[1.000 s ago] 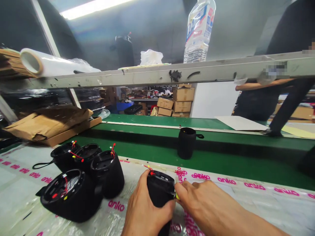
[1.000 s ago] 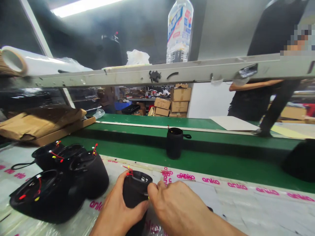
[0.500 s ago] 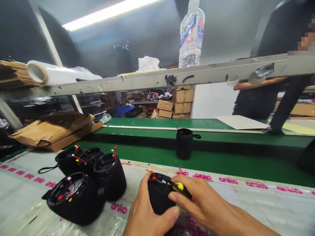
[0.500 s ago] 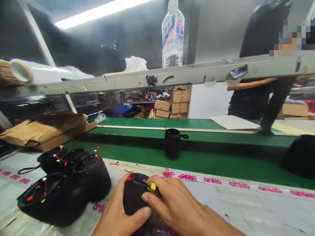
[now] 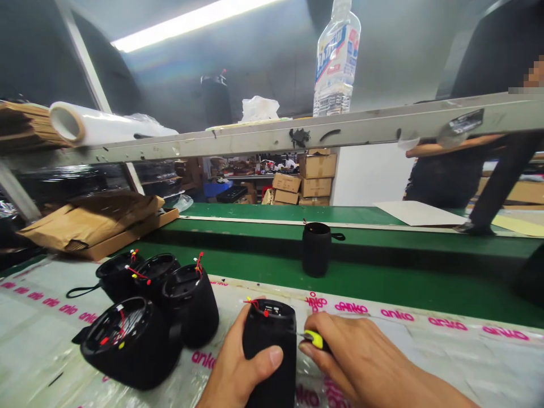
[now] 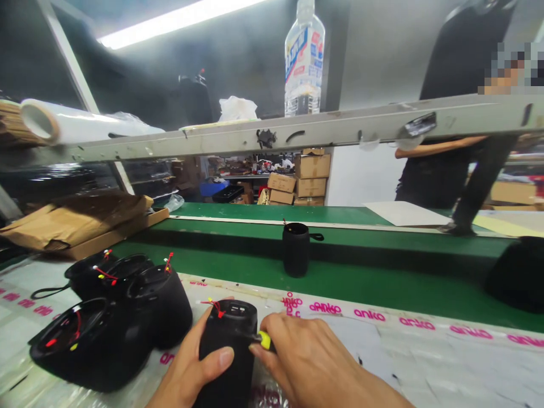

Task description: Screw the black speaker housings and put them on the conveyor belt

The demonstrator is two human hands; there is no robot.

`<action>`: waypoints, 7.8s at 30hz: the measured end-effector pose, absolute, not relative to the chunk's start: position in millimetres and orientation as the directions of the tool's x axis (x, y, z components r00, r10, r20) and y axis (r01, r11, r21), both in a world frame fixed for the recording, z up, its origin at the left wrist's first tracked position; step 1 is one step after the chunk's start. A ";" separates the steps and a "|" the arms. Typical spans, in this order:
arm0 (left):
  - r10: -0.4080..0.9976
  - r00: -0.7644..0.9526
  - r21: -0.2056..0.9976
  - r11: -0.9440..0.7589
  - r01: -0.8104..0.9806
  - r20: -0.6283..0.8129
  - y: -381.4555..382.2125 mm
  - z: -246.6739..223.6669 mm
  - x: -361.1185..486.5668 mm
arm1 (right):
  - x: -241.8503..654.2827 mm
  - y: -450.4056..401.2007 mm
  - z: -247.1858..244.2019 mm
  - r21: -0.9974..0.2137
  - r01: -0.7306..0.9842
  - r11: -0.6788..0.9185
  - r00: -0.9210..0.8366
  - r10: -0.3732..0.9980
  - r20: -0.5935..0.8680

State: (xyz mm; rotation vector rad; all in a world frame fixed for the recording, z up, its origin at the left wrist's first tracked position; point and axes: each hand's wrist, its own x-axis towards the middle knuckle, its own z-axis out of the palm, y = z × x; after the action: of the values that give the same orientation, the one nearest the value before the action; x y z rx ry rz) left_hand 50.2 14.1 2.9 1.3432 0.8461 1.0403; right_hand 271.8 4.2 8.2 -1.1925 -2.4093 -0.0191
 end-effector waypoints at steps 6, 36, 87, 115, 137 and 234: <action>0.938 0.314 0.988 -0.152 -0.007 0.147 11.5 7.8 52.6 | 261.6 4.6 18.0 0.075 0.741 0.667 -0.636 0.661 0.398; 0.991 0.077 0.971 -0.124 0.204 0.110 5.2 5.7 62.6 | 267.3 6.1 19.5 0.334 0.702 0.629 -0.711 0.637 0.297; 0.989 -0.022 0.951 -0.134 0.277 0.146 7.8 0.6 56.9 | 260.3 10.8 14.9 -0.278 0.724 0.631 -0.561 0.774 0.293; 0.969 -0.089 0.756 -0.120 0.644 0.230 8.1 3.0 86.6 | 274.2 16.4 15.7 0.303 0.714 0.631 -0.699 0.660 0.275; 0.741 0.010 0.457 -0.424 0.782 0.672 8.6 1.0 47.4 | 265.4 19.5 11.2 0.094 0.730 0.677 -0.664 0.669 0.333; 0.943 -0.227 0.832 -0.083 0.548 0.243 0.8 -2.7 59.9 | 254.5 7.5 26.9 0.360 0.678 0.640 -0.734 0.606 0.306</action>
State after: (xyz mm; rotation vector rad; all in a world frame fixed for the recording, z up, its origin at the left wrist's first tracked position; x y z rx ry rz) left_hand 59.9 0.8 -2.7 1.6097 1.7726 1.2467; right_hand 254.5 7.5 26.9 -1.0654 -2.7008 -0.6897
